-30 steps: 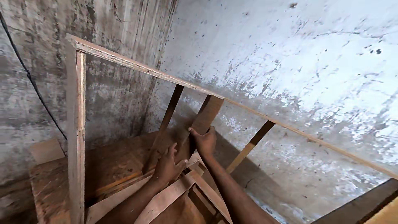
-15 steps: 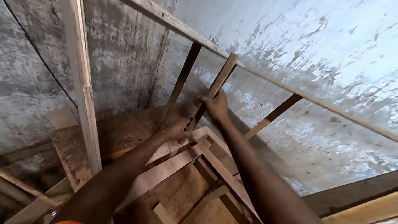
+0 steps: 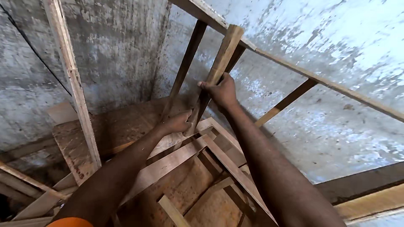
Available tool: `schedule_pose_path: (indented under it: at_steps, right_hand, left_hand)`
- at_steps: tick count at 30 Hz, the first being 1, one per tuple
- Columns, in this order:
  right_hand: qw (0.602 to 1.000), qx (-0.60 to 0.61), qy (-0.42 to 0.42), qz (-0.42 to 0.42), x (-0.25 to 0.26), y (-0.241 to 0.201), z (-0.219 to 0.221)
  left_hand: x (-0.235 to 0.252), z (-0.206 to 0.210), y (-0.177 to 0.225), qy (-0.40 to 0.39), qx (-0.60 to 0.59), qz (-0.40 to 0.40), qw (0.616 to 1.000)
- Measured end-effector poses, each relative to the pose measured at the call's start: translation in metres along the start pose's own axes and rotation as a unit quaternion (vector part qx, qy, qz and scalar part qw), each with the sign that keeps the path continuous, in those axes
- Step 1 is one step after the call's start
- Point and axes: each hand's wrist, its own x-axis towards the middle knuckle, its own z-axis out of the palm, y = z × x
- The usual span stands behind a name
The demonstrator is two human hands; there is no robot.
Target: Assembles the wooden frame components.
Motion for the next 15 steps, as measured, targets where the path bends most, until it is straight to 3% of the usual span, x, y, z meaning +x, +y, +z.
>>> schedule_pose_path:
  at_steps: [9, 11, 15]
  right_hand:
    - [0.998, -0.057, 0.000, 0.014, -0.006, -0.013, -0.002]
    - [0.998, -0.056, 0.003, 0.017, -0.005, -0.017, -0.001]
    - [0.998, -0.060, 0.007, 0.022, -0.005, -0.017, 0.003]
  left_hand:
    - [-0.004, 0.000, 0.000, -0.009, -0.045, -0.042, 0.998]
    - [0.004, 0.014, -0.024, 0.029, -0.043, -0.031, 0.998]
    - [0.030, 0.029, -0.072, 0.020, 0.024, -0.031, 0.999]
